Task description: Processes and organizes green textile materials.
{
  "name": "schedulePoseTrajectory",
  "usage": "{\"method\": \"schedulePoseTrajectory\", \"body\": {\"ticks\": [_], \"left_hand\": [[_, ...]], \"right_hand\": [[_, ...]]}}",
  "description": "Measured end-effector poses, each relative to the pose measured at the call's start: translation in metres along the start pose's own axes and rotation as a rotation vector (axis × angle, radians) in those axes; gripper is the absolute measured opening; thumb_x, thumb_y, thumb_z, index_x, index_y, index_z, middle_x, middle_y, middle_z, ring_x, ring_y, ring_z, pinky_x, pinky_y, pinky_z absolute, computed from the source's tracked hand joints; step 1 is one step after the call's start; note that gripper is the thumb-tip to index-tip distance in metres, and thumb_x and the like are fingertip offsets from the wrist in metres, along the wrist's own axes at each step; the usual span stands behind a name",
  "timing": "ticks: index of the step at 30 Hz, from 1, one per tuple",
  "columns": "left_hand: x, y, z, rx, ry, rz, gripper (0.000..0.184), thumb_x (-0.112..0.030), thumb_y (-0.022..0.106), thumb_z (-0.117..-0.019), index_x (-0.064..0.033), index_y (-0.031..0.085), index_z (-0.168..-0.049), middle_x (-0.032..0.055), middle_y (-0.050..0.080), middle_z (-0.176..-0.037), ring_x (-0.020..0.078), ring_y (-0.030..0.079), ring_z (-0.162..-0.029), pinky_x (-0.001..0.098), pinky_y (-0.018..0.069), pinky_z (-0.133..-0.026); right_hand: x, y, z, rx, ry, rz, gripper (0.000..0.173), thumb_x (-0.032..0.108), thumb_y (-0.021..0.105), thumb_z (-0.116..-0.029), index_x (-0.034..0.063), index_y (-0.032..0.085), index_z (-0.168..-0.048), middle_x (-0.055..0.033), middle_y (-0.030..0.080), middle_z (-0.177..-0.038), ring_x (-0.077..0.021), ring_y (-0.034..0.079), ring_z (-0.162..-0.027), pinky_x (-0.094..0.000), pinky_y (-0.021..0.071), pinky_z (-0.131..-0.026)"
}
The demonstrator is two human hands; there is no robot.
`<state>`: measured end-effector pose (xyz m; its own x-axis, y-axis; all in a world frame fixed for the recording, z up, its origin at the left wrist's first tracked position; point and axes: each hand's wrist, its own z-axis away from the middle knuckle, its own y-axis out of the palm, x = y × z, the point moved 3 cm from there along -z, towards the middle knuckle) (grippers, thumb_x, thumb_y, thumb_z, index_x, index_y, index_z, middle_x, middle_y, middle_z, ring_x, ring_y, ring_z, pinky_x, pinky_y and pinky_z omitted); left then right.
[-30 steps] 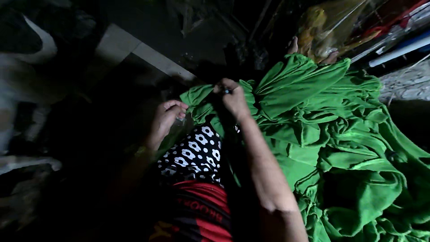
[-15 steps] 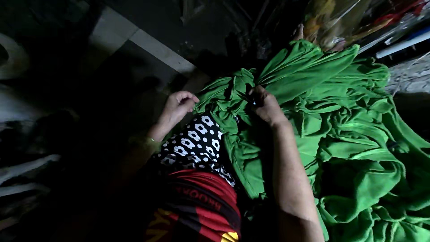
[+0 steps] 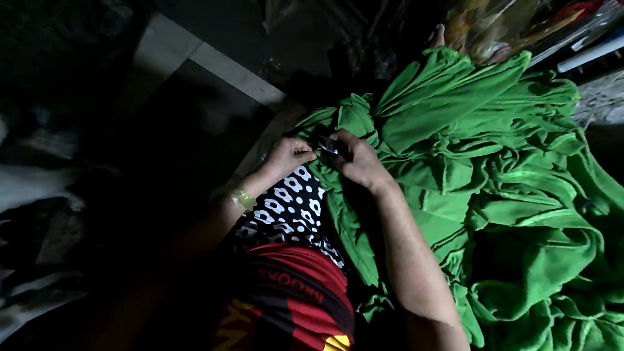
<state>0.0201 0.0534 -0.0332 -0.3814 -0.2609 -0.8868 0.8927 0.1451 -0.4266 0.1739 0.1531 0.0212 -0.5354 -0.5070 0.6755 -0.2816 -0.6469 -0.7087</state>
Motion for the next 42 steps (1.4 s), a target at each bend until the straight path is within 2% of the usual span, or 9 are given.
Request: {"method": "schedulePoseTrajectory", "body": {"ticks": [4,8,22,26,28,31,33,38,42], "left_hand": [[-0.003,-0.012,0.012,0.045,0.034,-0.076,0.018,-0.014,0.067,-0.0991,0.0034,0.074,-0.101,0.0151,0.070,-0.095,0.0184,0.063,-0.080,0.0383,0.0532,-0.079],[-0.002,-0.017,0.020,0.040,0.045,-0.048,0.017,-0.014,0.066,-0.0992,0.0003,0.074,-0.101,0.0119,0.070,-0.097,0.0156,0.064,-0.082,0.0364,0.0545,-0.079],[-0.019,-0.005,0.029,-0.028,0.106,-0.054,0.016,-0.013,0.065,-0.0987,0.0008,0.074,-0.098,0.0127,0.070,-0.096,0.0163,0.065,-0.084,0.0352,0.0539,-0.081],[-0.017,-0.021,0.028,-0.092,0.042,0.045,0.019,-0.015,0.064,-0.1003,0.0022,0.072,-0.104,0.0101,0.070,-0.093,0.0108,0.063,-0.076,0.0310,0.0546,-0.075],[-0.012,-0.035,0.028,-0.145,0.008,0.098,0.022,-0.016,0.061,-0.1020,0.0046,0.069,-0.108,0.0104,0.070,-0.095,0.0088,0.064,-0.078,0.0289,0.0555,-0.077],[0.001,-0.048,0.028,-0.214,-0.016,0.147,0.023,-0.016,0.060,-0.1027,0.0046,0.069,-0.107,0.0056,0.068,-0.090,0.0024,0.062,-0.074,0.0215,0.0538,-0.073],[0.007,-0.050,0.031,-0.220,-0.038,0.178,0.022,-0.014,0.059,-0.1026,0.0047,0.069,-0.106,0.0028,0.067,-0.087,-0.0003,0.061,-0.072,0.0186,0.0535,-0.072],[0.015,-0.041,0.035,-0.164,-0.104,0.202,0.020,-0.015,0.059,-0.1034,0.0023,0.069,-0.107,0.0017,0.066,-0.088,0.0011,0.061,-0.073,0.0200,0.0533,-0.073],[0.016,-0.040,0.034,-0.157,-0.095,0.193,0.021,-0.015,0.060,-0.1027,0.0027,0.069,-0.107,0.0033,0.067,-0.091,0.0016,0.061,-0.075,0.0203,0.0530,-0.074]], "right_hand": [[-0.009,0.005,0.000,0.111,0.096,0.089,0.038,0.013,0.064,-0.0979,0.0018,0.060,-0.134,-0.0232,0.069,-0.112,-0.0411,0.067,-0.105,-0.0639,0.0499,-0.091],[-0.011,-0.001,0.005,0.107,0.025,0.062,0.030,0.009,0.066,-0.0961,0.0006,0.064,-0.124,-0.0205,0.070,-0.106,-0.0367,0.068,-0.098,-0.0608,0.0516,-0.088],[0.024,0.020,0.017,0.064,-0.018,0.566,0.025,0.005,0.060,-0.0979,-0.0001,0.069,-0.120,-0.0269,0.071,-0.106,-0.0478,0.068,-0.103,-0.0651,0.0483,-0.092],[-0.004,0.006,0.011,0.081,0.094,0.365,0.031,0.012,0.056,-0.1025,0.0024,0.067,-0.130,-0.0247,0.070,-0.118,-0.0459,0.067,-0.110,-0.0675,0.0489,-0.094],[-0.027,-0.010,0.010,0.076,0.138,0.084,0.037,0.013,0.060,-0.1013,-0.0016,0.059,-0.135,-0.0241,0.067,-0.121,-0.0385,0.066,-0.112,-0.0602,0.0493,-0.099],[-0.031,-0.032,0.016,-0.024,0.127,-0.111,0.034,0.005,0.064,-0.0955,-0.0031,0.058,-0.128,-0.0169,0.066,-0.109,-0.0205,0.065,-0.094,-0.0411,0.0532,-0.086],[-0.030,-0.042,0.021,-0.064,0.109,-0.110,0.029,0.006,0.067,-0.0939,-0.0024,0.061,-0.122,-0.0134,0.067,-0.104,-0.0163,0.064,-0.090,-0.0377,0.0534,-0.083],[-0.033,-0.032,0.028,0.020,0.022,0.123,0.037,0.005,0.074,-0.0870,0.0013,0.069,-0.123,-0.0204,0.070,-0.118,-0.0357,0.067,-0.110,-0.0613,0.0503,-0.096],[-0.013,-0.013,0.022,0.011,0.027,0.371,0.030,0.009,0.072,-0.0916,0.0053,0.072,-0.122,-0.0257,0.069,-0.117,-0.0476,0.067,-0.108,-0.0687,0.0498,-0.088]]}}
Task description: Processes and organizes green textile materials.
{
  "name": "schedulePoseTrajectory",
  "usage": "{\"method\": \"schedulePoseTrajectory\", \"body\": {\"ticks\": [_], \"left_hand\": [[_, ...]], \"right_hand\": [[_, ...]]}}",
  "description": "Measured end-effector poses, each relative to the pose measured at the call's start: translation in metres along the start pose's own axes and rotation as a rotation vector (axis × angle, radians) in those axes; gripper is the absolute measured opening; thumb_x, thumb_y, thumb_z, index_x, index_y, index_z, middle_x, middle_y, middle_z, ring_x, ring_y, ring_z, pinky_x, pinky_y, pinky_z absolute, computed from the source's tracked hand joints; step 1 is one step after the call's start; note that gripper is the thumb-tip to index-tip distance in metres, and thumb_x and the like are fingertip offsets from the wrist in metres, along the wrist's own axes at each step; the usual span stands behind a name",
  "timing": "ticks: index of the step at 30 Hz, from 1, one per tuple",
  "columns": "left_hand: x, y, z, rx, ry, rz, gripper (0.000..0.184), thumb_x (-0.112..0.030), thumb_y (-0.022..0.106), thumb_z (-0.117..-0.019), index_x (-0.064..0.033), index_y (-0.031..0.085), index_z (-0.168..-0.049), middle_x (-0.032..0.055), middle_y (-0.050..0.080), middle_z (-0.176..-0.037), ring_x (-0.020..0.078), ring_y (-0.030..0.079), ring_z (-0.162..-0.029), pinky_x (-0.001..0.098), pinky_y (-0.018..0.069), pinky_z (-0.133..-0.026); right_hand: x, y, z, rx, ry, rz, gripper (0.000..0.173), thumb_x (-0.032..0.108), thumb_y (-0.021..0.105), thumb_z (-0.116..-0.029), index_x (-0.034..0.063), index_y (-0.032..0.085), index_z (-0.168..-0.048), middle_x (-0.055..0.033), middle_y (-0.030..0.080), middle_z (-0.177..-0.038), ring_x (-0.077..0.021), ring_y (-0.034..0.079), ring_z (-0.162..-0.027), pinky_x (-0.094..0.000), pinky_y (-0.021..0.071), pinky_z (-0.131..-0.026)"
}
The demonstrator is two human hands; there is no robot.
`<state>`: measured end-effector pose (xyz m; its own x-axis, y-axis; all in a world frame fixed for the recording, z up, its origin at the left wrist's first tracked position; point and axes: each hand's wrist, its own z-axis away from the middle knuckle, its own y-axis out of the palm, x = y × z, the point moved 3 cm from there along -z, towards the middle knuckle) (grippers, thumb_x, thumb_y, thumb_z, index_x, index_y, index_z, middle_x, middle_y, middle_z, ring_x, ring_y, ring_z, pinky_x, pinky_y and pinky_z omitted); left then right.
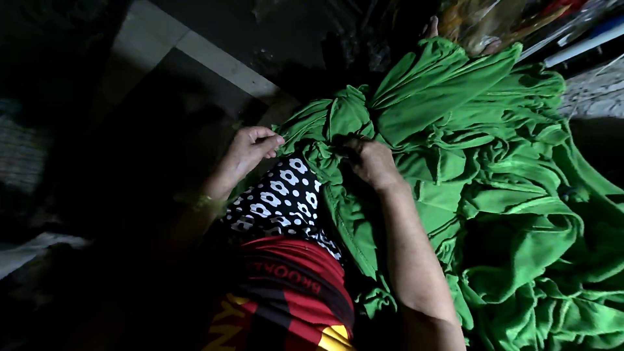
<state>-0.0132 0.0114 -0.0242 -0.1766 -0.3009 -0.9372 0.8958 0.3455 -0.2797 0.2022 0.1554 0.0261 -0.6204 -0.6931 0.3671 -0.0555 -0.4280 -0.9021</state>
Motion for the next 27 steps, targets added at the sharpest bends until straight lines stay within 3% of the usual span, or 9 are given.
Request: {"method": "schedulePoseTrajectory", "body": {"ticks": [3,5,8,11,13,14,18,21,27], "left_hand": [[0.000,-0.004,-0.001,-0.037,-0.010,-0.002,0.019,-0.013,0.063,-0.1007,0.0044,0.068,-0.104,0.0041,0.067,-0.091,0.0010,0.060,-0.075,0.0195,0.0529,-0.074],[0.002,-0.008,-0.001,-0.056,-0.018,0.002,0.018,-0.012,0.065,-0.0994,0.0048,0.067,-0.104,0.0037,0.066,-0.089,0.0003,0.060,-0.074,0.0189,0.0530,-0.073],[0.005,-0.012,-0.001,-0.085,-0.020,0.021,0.017,-0.012,0.066,-0.0988,0.0046,0.067,-0.103,0.0035,0.066,-0.088,0.0001,0.060,-0.073,0.0190,0.0532,-0.072],[0.011,-0.012,-0.002,-0.102,-0.049,0.048,0.017,-0.012,0.065,-0.0996,0.0048,0.067,-0.103,0.0038,0.066,-0.088,0.0002,0.061,-0.073,0.0191,0.0540,-0.073],[0.015,-0.011,-0.005,-0.103,-0.085,0.055,0.018,-0.011,0.063,-0.1006,0.0064,0.066,-0.105,0.0056,0.066,-0.088,0.0019,0.061,-0.072,0.0203,0.0542,-0.073],[0.018,-0.010,-0.007,-0.101,-0.099,0.056,0.019,-0.011,0.063,-0.1012,0.0070,0.066,-0.107,0.0064,0.066,-0.088,0.0026,0.061,-0.072,0.0210,0.0542,-0.073],[0.021,-0.006,-0.006,-0.091,-0.125,0.045,0.019,-0.010,0.062,-0.1017,0.0070,0.066,-0.107,0.0067,0.066,-0.089,0.0030,0.061,-0.072,0.0208,0.0540,-0.072],[0.019,-0.008,-0.004,-0.098,-0.143,0.010,0.019,-0.011,0.062,-0.1019,0.0069,0.066,-0.107,0.0081,0.066,-0.090,0.0048,0.061,-0.073,0.0223,0.0542,-0.073],[0.025,-0.010,-0.005,-0.127,-0.157,0.002,0.018,-0.011,0.064,-0.1007,0.0063,0.067,-0.107,0.0080,0.066,-0.090,0.0045,0.061,-0.072,0.0224,0.0539,-0.072]], "right_hand": [[0.009,-0.029,-0.004,-0.057,-0.023,-0.177,0.025,0.014,0.062,-0.1005,-0.0010,0.069,-0.118,-0.0212,0.072,-0.103,-0.0355,0.070,-0.093,-0.0591,0.0543,-0.084],[0.012,-0.066,-0.004,-0.108,-0.041,-0.397,0.022,0.015,0.054,-0.1051,-0.0025,0.062,-0.116,-0.0062,0.066,-0.094,-0.0099,0.064,-0.076,-0.0314,0.0554,-0.073],[-0.025,-0.132,0.002,-0.688,-0.018,-0.836,0.013,0.008,0.049,-0.1036,0.0019,0.053,-0.114,0.0070,0.062,-0.083,0.0006,0.054,-0.059,-0.0183,0.0497,-0.056],[-0.064,-0.156,0.005,-1.174,-0.051,-0.976,0.031,0.009,0.047,-0.1062,0.0015,0.036,-0.133,-0.0009,0.064,-0.099,-0.0031,0.049,-0.054,-0.0203,0.0435,-0.046],[-0.055,-0.134,0.001,-1.057,-0.094,-0.761,0.046,0.010,0.052,-0.1027,-0.0092,0.036,-0.141,-0.0076,0.060,-0.116,-0.0061,0.060,-0.081,-0.0230,0.0533,-0.070],[-0.040,-0.114,-0.005,-0.930,-0.112,-0.650,0.039,0.006,0.050,-0.1019,-0.0128,0.042,-0.135,-0.0112,0.062,-0.119,-0.0084,0.064,-0.095,-0.0257,0.0551,-0.084],[0.022,-0.023,-0.042,-0.354,-0.110,-0.333,0.028,-0.008,0.053,-0.0937,-0.0082,0.067,-0.117,-0.0212,0.071,-0.113,-0.0289,0.069,-0.107,-0.0457,0.0551,-0.095],[0.059,0.027,-0.064,-0.055,-0.127,-0.064,0.029,-0.001,0.064,-0.0915,-0.0011,0.071,-0.119,-0.0246,0.068,-0.123,-0.0440,0.068,-0.107,-0.0638,0.0530,-0.089],[0.073,0.071,-0.080,0.078,-0.085,0.196,0.027,-0.001,0.059,-0.0957,0.0017,0.070,-0.121,-0.0243,0.060,-0.137,-0.0440,0.070,-0.097,-0.0584,0.0560,-0.081]]}}
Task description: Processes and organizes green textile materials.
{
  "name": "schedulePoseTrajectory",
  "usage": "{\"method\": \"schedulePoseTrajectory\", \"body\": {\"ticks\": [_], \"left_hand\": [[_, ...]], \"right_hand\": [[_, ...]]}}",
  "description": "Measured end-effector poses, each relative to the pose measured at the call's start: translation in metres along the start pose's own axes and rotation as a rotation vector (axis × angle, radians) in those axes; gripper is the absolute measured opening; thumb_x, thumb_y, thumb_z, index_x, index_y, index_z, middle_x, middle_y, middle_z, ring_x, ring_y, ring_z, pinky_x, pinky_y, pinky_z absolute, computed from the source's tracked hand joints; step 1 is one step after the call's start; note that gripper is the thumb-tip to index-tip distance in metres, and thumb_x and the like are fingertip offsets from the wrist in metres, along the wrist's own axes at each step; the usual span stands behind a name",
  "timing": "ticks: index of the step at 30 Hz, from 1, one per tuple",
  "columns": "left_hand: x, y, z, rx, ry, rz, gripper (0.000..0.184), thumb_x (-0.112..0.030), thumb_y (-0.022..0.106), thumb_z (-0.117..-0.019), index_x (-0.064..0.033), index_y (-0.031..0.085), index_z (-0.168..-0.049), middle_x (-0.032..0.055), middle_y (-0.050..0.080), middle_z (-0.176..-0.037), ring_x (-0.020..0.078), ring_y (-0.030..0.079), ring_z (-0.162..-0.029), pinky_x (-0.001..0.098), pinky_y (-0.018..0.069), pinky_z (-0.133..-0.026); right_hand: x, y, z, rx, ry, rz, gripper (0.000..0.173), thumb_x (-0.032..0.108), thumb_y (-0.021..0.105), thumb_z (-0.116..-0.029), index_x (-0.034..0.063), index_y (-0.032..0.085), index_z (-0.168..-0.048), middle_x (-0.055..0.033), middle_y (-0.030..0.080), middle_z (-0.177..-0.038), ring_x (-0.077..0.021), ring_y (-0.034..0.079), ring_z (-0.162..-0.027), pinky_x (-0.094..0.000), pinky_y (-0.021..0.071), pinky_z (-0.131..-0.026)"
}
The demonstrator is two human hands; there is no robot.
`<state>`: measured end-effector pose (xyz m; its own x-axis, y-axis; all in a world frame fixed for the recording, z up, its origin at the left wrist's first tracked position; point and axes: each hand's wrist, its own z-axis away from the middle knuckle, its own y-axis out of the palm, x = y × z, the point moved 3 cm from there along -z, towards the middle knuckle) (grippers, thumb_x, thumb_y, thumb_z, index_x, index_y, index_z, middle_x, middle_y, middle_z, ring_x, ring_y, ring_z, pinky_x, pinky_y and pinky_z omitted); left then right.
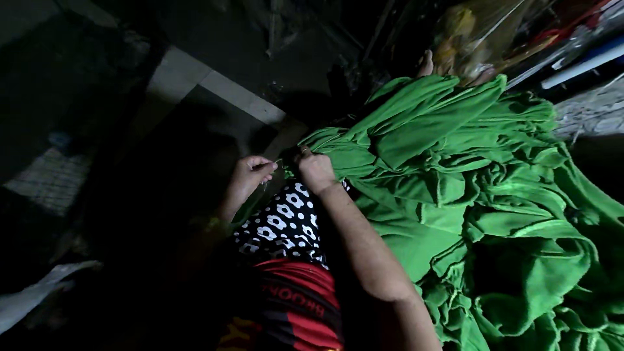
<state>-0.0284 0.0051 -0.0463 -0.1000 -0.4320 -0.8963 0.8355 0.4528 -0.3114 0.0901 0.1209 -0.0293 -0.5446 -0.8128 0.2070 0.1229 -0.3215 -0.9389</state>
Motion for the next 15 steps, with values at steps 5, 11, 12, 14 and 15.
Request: {"method": "schedulePoseTrajectory", "body": {"ticks": [5,11,12,14,15], "left_hand": [[-0.001,0.007,0.001,-0.006,0.022,0.007,0.018,-0.011,0.064,-0.1008,0.0058,0.068,-0.106,0.0076,0.067,-0.090,0.0044,0.061,-0.073,0.0226,0.0540,-0.073],[-0.006,0.004,0.001,-0.054,0.087,0.015,0.021,-0.012,0.062,-0.1018,0.0071,0.067,-0.110,0.0098,0.067,-0.094,0.0055,0.062,-0.075,0.0233,0.0542,-0.074],[-0.007,0.004,0.001,-0.056,0.096,0.014,0.021,-0.012,0.062,-0.1015,0.0067,0.067,-0.110,0.0094,0.067,-0.093,0.0050,0.062,-0.075,0.0229,0.0541,-0.074],[-0.007,0.005,0.002,-0.054,0.098,0.023,0.019,-0.011,0.063,-0.1013,0.0060,0.067,-0.108,0.0076,0.067,-0.092,0.0034,0.061,-0.074,0.0212,0.0536,-0.073],[-0.007,0.005,0.002,-0.056,0.096,0.027,0.019,-0.011,0.063,-0.1012,0.0059,0.067,-0.108,0.0072,0.066,-0.092,0.0029,0.061,-0.074,0.0204,0.0532,-0.073]], "right_hand": [[-0.003,-0.005,0.002,-0.075,0.056,-0.204,0.033,0.005,0.067,-0.0906,0.0056,0.071,-0.123,-0.0209,0.059,-0.141,-0.0430,0.070,-0.098,-0.0615,0.0547,-0.081],[-0.013,-0.017,0.006,-0.110,0.091,-0.321,0.032,0.003,0.065,-0.0928,0.0031,0.067,-0.125,-0.0195,0.058,-0.143,-0.0418,0.070,-0.102,-0.0610,0.0551,-0.082],[-0.013,-0.013,0.006,-0.109,0.083,-0.262,0.033,0.002,0.065,-0.0924,0.0047,0.069,-0.125,-0.0198,0.057,-0.144,-0.0428,0.070,-0.098,-0.0613,0.0558,-0.079],[-0.008,-0.004,0.003,-0.068,0.091,-0.129,0.033,0.003,0.062,-0.0954,0.0088,0.070,-0.127,-0.0197,0.054,-0.147,-0.0430,0.071,-0.095,-0.0601,0.0563,-0.079],[-0.005,-0.002,0.001,-0.055,0.098,-0.091,0.033,0.003,0.061,-0.0964,0.0098,0.069,-0.128,-0.0197,0.054,-0.148,-0.0425,0.071,-0.095,-0.0595,0.0562,-0.080]]}}
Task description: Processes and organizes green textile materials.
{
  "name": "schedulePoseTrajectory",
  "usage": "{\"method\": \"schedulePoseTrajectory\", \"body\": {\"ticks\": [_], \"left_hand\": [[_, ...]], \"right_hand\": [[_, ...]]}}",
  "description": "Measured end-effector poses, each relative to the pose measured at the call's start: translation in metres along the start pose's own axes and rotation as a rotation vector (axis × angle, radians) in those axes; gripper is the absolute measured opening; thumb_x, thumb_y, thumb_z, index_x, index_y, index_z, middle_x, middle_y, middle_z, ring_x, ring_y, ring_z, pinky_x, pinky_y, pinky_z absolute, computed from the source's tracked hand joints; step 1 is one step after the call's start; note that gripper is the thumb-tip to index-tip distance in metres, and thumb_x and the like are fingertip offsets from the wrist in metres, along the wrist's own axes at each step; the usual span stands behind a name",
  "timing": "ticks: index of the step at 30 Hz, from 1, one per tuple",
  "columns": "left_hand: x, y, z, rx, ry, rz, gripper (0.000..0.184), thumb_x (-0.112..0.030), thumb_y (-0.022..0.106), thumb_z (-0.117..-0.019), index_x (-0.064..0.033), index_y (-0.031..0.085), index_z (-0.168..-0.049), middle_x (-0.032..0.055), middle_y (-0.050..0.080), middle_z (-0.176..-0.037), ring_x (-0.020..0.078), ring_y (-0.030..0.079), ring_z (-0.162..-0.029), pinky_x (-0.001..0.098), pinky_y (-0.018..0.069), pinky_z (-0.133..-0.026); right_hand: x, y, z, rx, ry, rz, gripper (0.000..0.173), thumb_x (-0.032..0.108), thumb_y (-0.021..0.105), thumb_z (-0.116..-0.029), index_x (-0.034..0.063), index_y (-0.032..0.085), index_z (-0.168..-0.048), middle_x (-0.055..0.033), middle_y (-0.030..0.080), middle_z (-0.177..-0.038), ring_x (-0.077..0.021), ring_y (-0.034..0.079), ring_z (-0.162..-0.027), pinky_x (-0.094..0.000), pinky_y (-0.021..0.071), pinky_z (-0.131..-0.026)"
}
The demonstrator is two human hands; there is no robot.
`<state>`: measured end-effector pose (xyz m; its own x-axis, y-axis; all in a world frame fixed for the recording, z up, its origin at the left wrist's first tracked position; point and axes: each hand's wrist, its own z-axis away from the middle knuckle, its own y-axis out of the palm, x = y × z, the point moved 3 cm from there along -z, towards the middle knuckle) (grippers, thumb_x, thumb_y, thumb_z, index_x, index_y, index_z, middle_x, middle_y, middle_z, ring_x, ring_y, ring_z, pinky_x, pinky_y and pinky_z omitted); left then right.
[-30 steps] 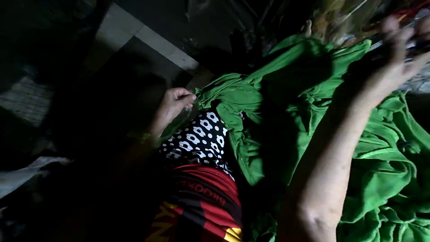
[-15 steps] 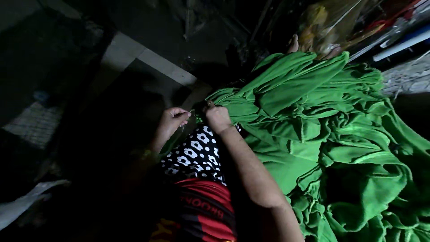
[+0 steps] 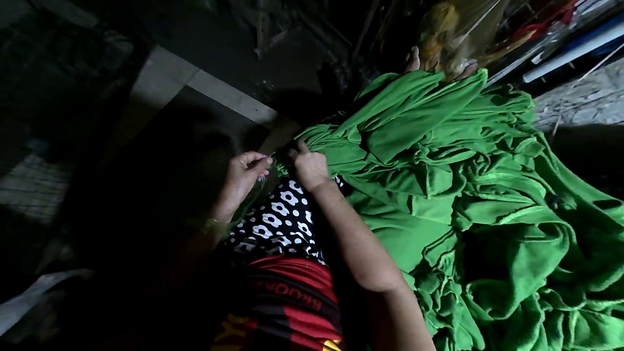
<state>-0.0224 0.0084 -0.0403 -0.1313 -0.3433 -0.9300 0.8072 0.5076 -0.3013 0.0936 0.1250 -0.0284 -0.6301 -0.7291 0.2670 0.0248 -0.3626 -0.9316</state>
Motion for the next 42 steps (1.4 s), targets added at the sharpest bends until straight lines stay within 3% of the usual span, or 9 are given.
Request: {"method": "schedulePoseTrajectory", "body": {"ticks": [5,10,14,17,23,28,33,37,42], "left_hand": [[0.003,-0.004,0.001,-0.022,-0.003,0.003,0.020,-0.011,0.063,-0.1012,0.0067,0.067,-0.109,0.0083,0.067,-0.094,0.0031,0.061,-0.075,0.0209,0.0534,-0.074],[0.005,-0.006,0.001,-0.011,0.001,0.005,0.022,-0.013,0.063,-0.1013,0.0062,0.069,-0.109,0.0054,0.068,-0.089,0.0005,0.062,-0.074,0.0190,0.0538,-0.073],[0.010,0.000,-0.003,0.014,0.000,0.044,0.022,-0.013,0.063,-0.1016,0.0058,0.069,-0.110,0.0046,0.068,-0.088,0.0011,0.062,-0.073,0.0193,0.0542,-0.072],[0.010,0.009,-0.005,0.038,-0.005,0.031,0.022,-0.013,0.063,-0.1016,0.0057,0.070,-0.111,0.0066,0.069,-0.090,0.0029,0.062,-0.074,0.0207,0.0543,-0.073],[0.015,0.004,-0.009,0.000,-0.063,0.068,0.018,-0.010,0.064,-0.1001,0.0068,0.068,-0.107,0.0064,0.067,-0.090,0.0018,0.062,-0.073,0.0197,0.0541,-0.072],[0.033,0.014,-0.020,-0.008,-0.233,0.158,0.021,-0.009,0.067,-0.0983,0.0092,0.064,-0.108,0.0086,0.066,-0.091,0.0047,0.060,-0.074,0.0227,0.0530,-0.074],[0.043,0.029,-0.033,0.003,-0.215,0.128,0.018,-0.006,0.070,-0.0952,0.0090,0.063,-0.104,0.0092,0.066,-0.088,0.0067,0.060,-0.073,0.0245,0.0538,-0.074],[0.029,0.023,-0.038,0.007,-0.185,0.139,0.012,-0.001,0.067,-0.0948,0.0080,0.061,-0.101,0.0078,0.064,-0.086,0.0065,0.059,-0.071,0.0232,0.0530,-0.071],[0.004,-0.004,-0.028,-0.024,-0.134,0.251,0.006,-0.002,0.065,-0.0961,0.0006,0.060,-0.097,0.0010,0.065,-0.084,0.0038,0.061,-0.072,0.0215,0.0545,-0.072]], "right_hand": [[-0.002,-0.008,0.001,-0.069,0.040,-0.290,0.032,0.009,0.065,-0.0932,0.0069,0.071,-0.125,-0.0190,0.057,-0.144,-0.0402,0.069,-0.102,-0.0607,0.0540,-0.082],[-0.051,-0.062,0.020,-0.082,0.028,-0.346,0.030,0.016,0.064,-0.1002,0.0007,0.068,-0.126,-0.0216,0.067,-0.126,-0.0380,0.065,-0.117,-0.0602,0.0490,-0.100],[-0.074,-0.077,0.050,-0.013,0.165,-0.081,0.040,0.029,0.073,-0.0950,0.0053,0.069,-0.127,-0.0245,0.069,-0.119,-0.0467,0.066,-0.111,-0.0693,0.0487,-0.091],[-0.069,-0.047,0.050,-0.034,0.246,0.051,0.029,0.022,0.061,-0.1009,0.0021,0.070,-0.120,-0.0254,0.069,-0.117,-0.0469,0.068,-0.104,-0.0657,0.0522,-0.084],[-0.060,-0.071,0.068,-0.088,0.106,-0.078,0.028,0.019,0.068,-0.0964,-0.0006,0.071,-0.117,-0.0255,0.071,-0.108,-0.0461,0.069,-0.102,-0.0673,0.0507,-0.086],[-0.030,-0.057,0.076,0.440,0.047,-0.516,0.036,0.033,0.064,-0.1020,-0.0016,0.069,-0.092,-0.0074,0.062,-0.073,-0.0166,0.058,-0.066,-0.0395,0.0506,-0.068],[-0.024,-0.043,0.024,0.093,-0.072,-0.539,0.026,0.018,0.069,-0.0980,-0.0054,0.068,-0.109,-0.0198,0.070,-0.100,-0.0308,0.067,-0.094,-0.0530,0.0526,-0.088],[-0.016,-0.026,-0.010,-0.027,-0.045,-0.522,0.024,0.001,0.064,-0.0954,-0.0053,0.068,-0.119,-0.0227,0.068,-0.120,-0.0335,0.066,-0.112,-0.0500,0.0501,-0.101],[-0.007,0.000,-0.015,-0.007,0.000,-0.327,0.030,0.011,0.068,-0.0950,0.0021,0.069,-0.124,-0.0207,0.064,-0.131,-0.0393,0.066,-0.114,-0.0599,0.0521,-0.094]]}}
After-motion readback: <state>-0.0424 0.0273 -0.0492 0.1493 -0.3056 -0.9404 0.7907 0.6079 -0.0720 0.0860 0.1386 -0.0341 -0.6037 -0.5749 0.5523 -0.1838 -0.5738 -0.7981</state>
